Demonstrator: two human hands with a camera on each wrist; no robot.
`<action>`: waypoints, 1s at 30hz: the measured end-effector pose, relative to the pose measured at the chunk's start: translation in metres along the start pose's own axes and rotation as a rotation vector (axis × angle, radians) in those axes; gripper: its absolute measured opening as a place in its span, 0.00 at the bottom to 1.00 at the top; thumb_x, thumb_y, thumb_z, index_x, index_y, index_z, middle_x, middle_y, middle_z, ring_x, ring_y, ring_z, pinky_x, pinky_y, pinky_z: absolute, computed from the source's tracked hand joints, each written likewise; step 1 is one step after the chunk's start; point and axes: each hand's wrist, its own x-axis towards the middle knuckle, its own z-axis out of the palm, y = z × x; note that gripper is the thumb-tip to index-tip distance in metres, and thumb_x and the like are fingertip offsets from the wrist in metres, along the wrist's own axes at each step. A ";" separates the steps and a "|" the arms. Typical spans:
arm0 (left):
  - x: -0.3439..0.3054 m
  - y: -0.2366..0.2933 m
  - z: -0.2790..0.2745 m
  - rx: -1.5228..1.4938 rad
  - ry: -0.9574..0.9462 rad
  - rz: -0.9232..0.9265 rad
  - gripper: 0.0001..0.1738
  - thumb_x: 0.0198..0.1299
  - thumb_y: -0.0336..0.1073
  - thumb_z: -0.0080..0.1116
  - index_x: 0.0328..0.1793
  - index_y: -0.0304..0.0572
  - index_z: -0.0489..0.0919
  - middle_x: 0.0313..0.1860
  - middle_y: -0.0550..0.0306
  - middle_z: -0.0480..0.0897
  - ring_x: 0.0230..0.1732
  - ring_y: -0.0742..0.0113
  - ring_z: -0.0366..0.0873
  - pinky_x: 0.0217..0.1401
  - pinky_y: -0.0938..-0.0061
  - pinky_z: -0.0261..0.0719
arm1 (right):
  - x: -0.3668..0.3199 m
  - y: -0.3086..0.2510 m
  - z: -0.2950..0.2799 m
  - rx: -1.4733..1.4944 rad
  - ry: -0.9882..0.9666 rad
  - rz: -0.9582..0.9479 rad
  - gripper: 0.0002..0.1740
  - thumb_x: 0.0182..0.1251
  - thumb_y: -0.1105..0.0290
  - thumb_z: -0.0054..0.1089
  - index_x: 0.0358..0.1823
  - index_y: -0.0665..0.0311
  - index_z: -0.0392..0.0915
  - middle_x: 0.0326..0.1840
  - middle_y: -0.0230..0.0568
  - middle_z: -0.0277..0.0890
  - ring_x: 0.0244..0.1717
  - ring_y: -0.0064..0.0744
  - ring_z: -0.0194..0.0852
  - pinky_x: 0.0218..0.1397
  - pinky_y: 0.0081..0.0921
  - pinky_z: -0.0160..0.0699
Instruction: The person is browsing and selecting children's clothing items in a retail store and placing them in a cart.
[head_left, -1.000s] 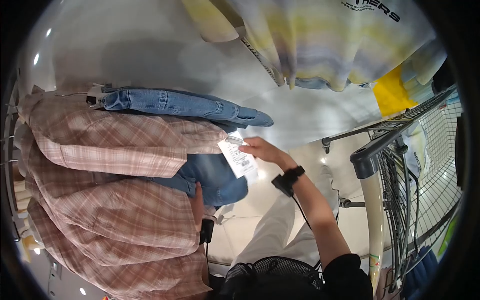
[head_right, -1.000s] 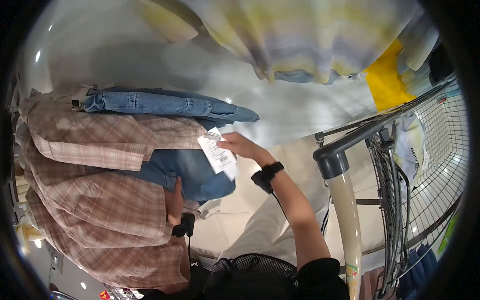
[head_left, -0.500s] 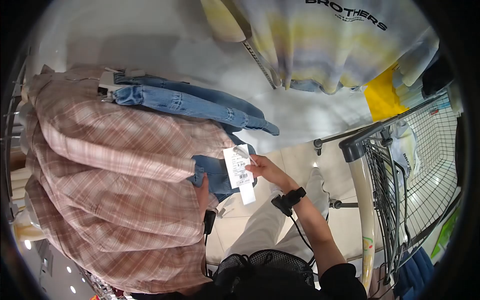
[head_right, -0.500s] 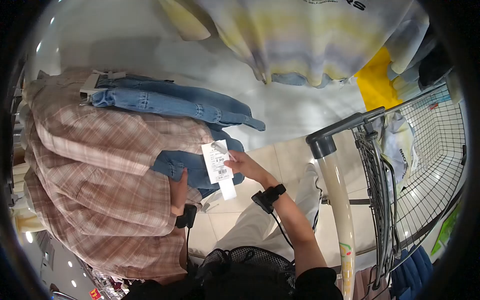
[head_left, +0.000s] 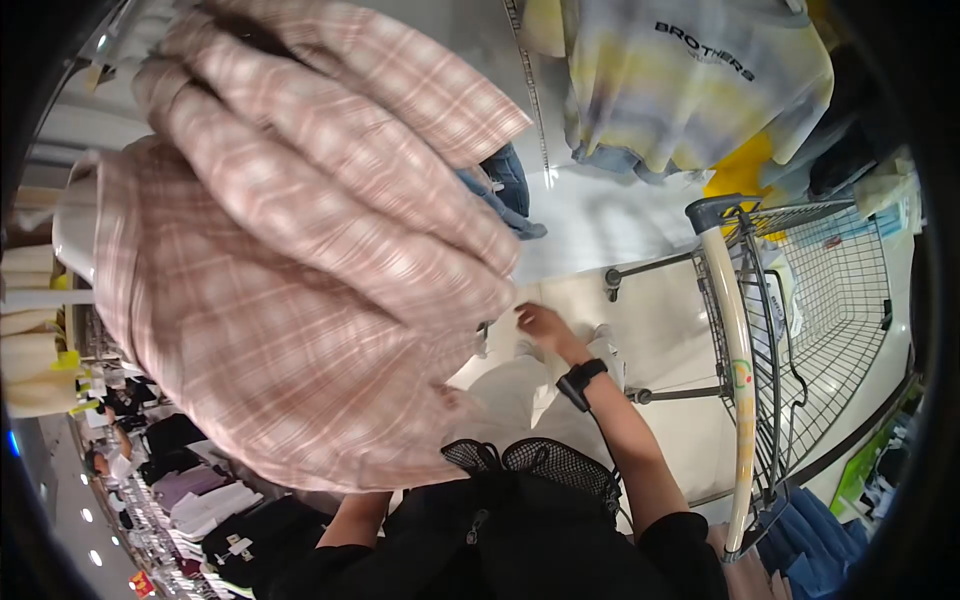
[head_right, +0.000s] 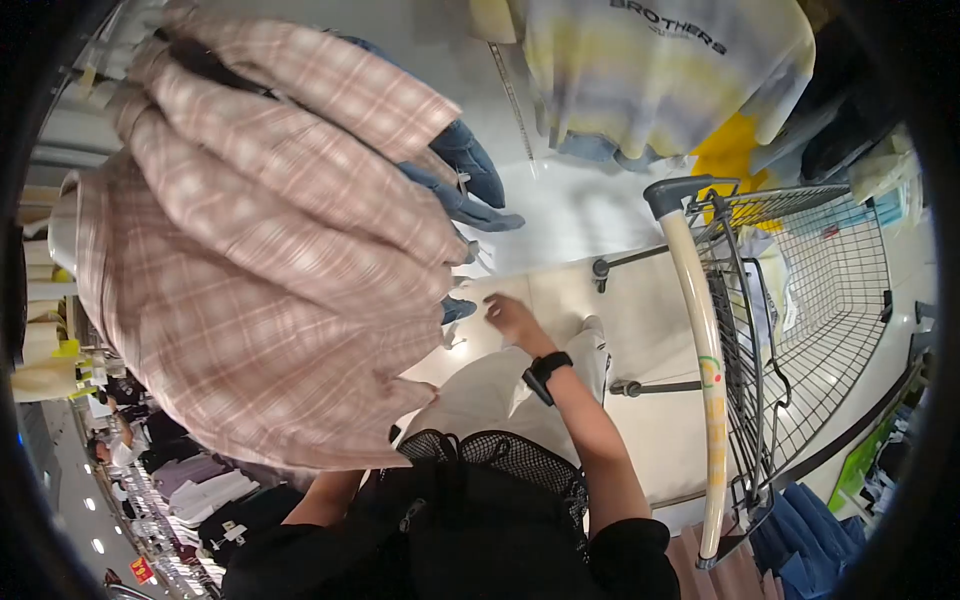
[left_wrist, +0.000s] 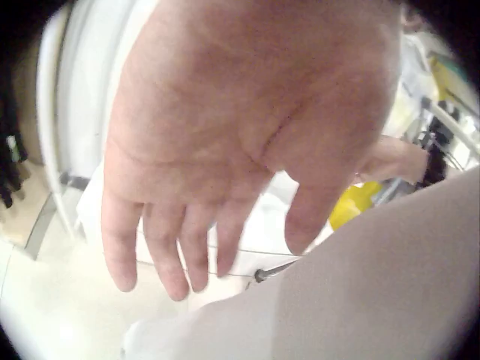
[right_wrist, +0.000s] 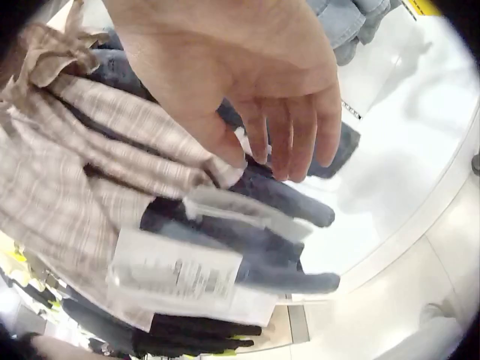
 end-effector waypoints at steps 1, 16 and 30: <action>-0.005 -0.012 0.003 -0.037 0.073 -0.033 0.28 0.55 0.44 0.50 0.59 0.35 0.63 0.57 0.45 0.66 0.58 0.53 0.62 0.61 0.68 0.58 | -0.009 -0.005 0.009 -0.025 -0.030 -0.035 0.23 0.47 0.69 0.59 0.48 0.63 0.70 0.37 0.40 0.74 0.35 0.31 0.73 0.41 0.23 0.72; 0.027 0.012 -0.052 -0.479 0.682 0.494 0.32 0.57 0.43 0.52 0.64 0.35 0.58 0.55 0.50 0.70 0.55 0.64 0.67 0.60 0.72 0.62 | -0.023 0.001 0.023 0.279 -0.106 0.099 0.27 0.52 0.59 0.61 0.48 0.70 0.69 0.38 0.38 0.74 0.39 0.28 0.72 0.45 0.21 0.70; -0.017 0.017 -0.016 -1.303 0.111 0.676 0.18 0.56 0.35 0.51 0.52 0.36 0.71 0.43 0.59 0.77 0.44 0.75 0.73 0.46 0.80 0.71 | -0.094 -0.068 0.020 0.190 -0.365 0.271 0.18 0.63 0.58 0.50 0.42 0.67 0.71 0.34 0.32 0.73 0.36 0.20 0.68 0.43 0.19 0.65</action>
